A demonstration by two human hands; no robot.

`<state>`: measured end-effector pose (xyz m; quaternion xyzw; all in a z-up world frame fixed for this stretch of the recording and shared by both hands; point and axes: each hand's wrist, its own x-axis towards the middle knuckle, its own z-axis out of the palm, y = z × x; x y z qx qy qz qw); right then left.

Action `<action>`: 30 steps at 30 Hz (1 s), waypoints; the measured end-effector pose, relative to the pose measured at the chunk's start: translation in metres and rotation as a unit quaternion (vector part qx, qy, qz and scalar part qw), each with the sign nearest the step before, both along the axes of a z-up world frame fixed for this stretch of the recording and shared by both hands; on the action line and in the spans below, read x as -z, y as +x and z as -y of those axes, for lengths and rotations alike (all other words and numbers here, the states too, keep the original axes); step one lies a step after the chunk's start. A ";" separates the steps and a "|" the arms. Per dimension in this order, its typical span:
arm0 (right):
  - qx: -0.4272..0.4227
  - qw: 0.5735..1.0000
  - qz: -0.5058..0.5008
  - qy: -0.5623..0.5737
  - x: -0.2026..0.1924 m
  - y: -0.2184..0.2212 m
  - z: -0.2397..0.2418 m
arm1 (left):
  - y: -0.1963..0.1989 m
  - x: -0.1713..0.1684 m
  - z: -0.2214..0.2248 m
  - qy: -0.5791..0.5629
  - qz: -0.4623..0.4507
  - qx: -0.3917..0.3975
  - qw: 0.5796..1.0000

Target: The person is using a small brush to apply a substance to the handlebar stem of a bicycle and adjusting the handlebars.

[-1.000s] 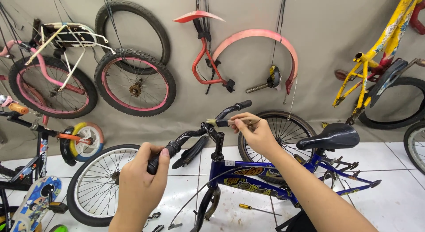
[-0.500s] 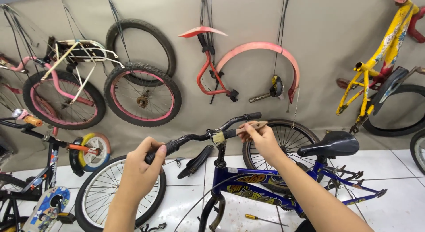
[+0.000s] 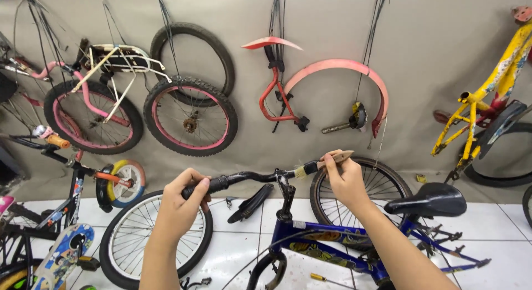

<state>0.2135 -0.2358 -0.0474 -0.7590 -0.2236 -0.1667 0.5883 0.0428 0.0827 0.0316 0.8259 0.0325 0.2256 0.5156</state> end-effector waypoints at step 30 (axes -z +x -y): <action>0.005 0.998 0.042 0.050 0.008 -0.006 -0.012 | 0.025 0.031 0.004 -0.147 0.099 -0.035 0.984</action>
